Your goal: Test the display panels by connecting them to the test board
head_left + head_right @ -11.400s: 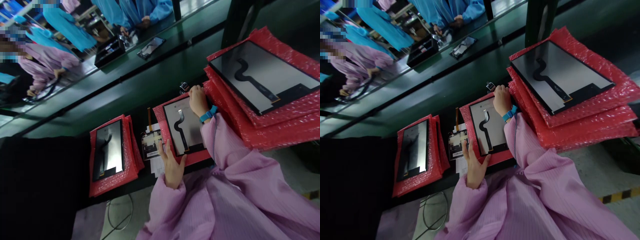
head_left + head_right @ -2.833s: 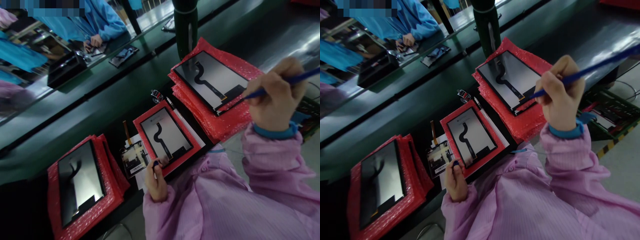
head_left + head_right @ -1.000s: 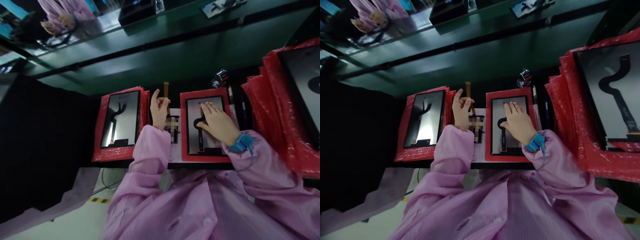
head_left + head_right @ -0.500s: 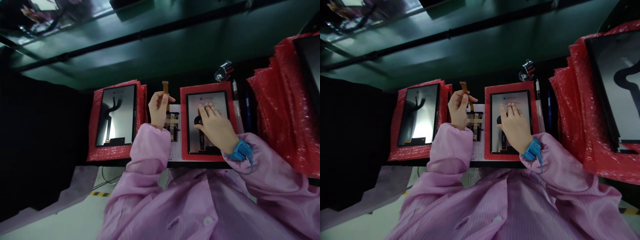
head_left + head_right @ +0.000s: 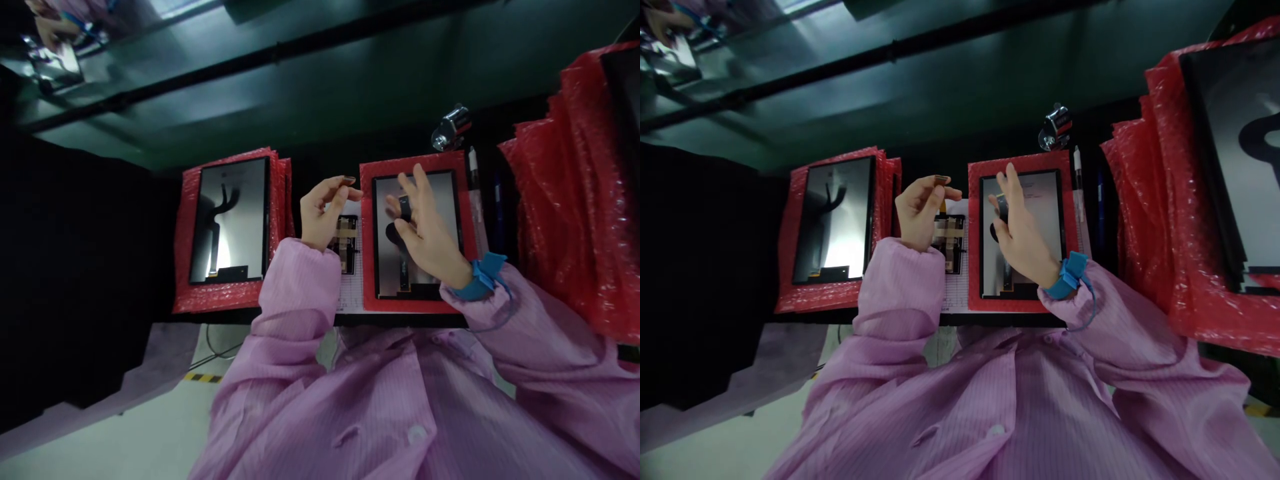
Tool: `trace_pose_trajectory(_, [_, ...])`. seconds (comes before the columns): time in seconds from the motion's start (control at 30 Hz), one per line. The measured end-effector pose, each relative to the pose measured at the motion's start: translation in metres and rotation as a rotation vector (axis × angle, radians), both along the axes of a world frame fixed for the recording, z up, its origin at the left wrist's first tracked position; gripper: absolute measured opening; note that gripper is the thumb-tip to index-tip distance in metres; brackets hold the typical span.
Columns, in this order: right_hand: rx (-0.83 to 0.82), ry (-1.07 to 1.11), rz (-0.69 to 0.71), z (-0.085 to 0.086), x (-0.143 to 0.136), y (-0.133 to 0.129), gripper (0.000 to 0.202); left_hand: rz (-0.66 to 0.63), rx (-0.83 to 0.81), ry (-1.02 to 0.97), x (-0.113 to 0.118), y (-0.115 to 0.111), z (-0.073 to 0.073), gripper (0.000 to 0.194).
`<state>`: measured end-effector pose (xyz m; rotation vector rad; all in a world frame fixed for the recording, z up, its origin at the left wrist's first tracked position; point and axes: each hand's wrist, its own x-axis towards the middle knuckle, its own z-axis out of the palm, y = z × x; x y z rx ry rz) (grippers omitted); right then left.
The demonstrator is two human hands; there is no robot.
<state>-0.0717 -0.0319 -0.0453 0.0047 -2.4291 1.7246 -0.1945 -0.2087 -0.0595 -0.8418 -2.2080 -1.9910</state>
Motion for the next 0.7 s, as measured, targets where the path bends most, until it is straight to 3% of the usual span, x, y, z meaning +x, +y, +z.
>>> trace_pose_trajectory(0.17, [-0.221,-0.115,0.070,0.001,0.000,-0.007,0.062,-0.037,-0.006,0.093,0.000,-0.001,0.000,0.035])
trace_pose_trajectory(0.3, [-0.376,-0.142,0.109,0.001,-0.001,-0.009,0.052,-0.042,-0.102,0.174,0.002,-0.002,0.002,0.039])
trace_pose_trajectory(0.5, [-0.248,-0.058,0.166,-0.004,-0.004,-0.007,0.058,-0.102,-0.292,0.295,0.004,-0.004,0.006,0.040])
trace_pose_trajectory(0.7, [0.125,0.081,0.347,-0.007,-0.015,0.006,0.034,-0.178,-0.472,0.413,0.006,-0.006,0.007,0.032])
